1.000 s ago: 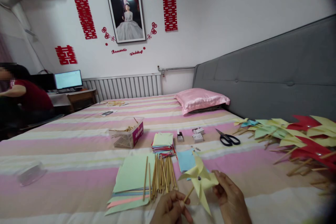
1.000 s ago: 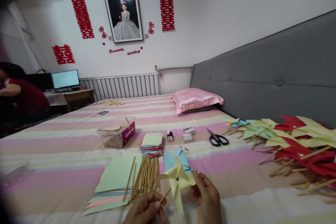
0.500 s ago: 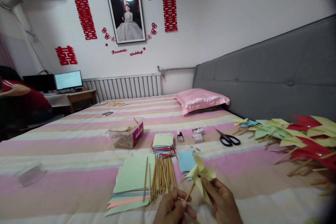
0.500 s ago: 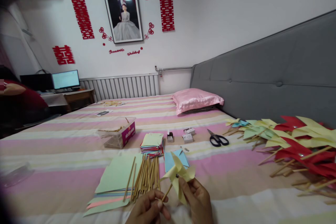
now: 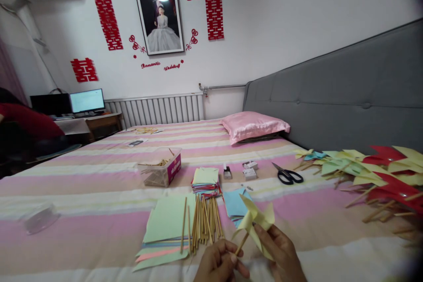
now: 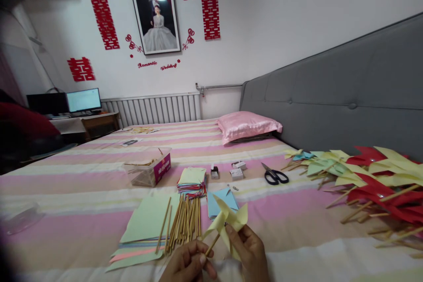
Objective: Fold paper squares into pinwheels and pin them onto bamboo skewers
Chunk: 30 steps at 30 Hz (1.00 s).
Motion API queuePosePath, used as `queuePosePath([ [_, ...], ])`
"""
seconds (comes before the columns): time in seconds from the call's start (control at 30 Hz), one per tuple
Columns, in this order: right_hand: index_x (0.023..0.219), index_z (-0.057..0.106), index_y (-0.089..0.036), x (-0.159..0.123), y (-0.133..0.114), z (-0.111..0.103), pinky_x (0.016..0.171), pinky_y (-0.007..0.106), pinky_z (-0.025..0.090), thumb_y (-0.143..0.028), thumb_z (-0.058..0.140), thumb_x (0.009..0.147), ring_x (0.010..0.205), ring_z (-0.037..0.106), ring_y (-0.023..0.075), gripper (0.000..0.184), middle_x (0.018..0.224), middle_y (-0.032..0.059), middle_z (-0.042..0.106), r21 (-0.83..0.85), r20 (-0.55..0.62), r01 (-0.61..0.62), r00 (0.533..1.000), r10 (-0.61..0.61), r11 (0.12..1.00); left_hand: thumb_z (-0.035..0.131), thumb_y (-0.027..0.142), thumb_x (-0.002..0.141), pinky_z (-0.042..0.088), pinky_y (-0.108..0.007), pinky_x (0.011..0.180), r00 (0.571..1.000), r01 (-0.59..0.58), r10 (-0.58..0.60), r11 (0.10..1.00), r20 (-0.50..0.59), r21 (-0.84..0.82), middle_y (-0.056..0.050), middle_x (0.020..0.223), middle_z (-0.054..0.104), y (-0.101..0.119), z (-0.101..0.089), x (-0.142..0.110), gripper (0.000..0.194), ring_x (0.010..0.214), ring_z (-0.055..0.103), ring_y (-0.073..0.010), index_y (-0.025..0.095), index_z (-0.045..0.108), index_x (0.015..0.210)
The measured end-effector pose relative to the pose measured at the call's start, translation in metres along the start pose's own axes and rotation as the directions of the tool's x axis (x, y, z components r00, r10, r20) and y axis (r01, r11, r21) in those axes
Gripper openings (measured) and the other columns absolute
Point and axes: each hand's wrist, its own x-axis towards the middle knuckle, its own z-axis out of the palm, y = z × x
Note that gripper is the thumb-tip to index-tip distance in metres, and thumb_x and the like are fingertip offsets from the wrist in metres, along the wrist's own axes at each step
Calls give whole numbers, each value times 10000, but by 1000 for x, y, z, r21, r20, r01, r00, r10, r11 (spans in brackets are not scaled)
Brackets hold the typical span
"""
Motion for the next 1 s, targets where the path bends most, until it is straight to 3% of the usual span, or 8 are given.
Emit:
queuePosePath([
  [0.27, 682, 682, -202, 1, 0, -2, 687, 244, 484, -316, 798, 550, 769, 640, 201, 209, 746, 16, 708, -3, 14, 7, 1000, -7, 1000, 640, 511, 669, 138, -187, 344, 998, -22, 20, 999, 66, 29, -7, 564, 679, -6, -5, 2, 386, 303, 294, -3, 157, 524, 766],
  [0.5, 782, 683, -203, 2, 5, -7, 711, 256, 479, -335, 790, 577, 777, 642, 197, 266, 725, 5, 708, -6, 10, -9, 1000, 9, 1000, 636, 490, 685, 127, -191, 345, 997, -29, 29, 1000, 76, 6, -20, 582, 689, -10, -5, 2, 365, 298, 282, -2, 156, 525, 780],
  [0.8, 765, 683, -201, 2, 5, -6, 745, 273, 480, -312, 801, 558, 781, 638, 201, 263, 726, -1, 706, -10, -24, 29, 999, -29, 1000, 634, 486, 690, 169, -181, 357, 997, -18, 16, 999, 76, 32, -38, 597, 697, -10, -4, 3, 369, 325, 351, -16, 148, 519, 784],
  [1.0, 819, 679, -170, 1, 3, -1, 554, 225, 470, -429, 751, 600, 619, 617, 156, 346, 696, 20, 683, -52, 30, 34, 999, -33, 998, 643, 521, 663, 213, -159, 344, 999, -26, 27, 999, 32, -20, -73, 661, 721, -9, -2, 2, 414, 325, 432, -18, 156, 495, 791],
])
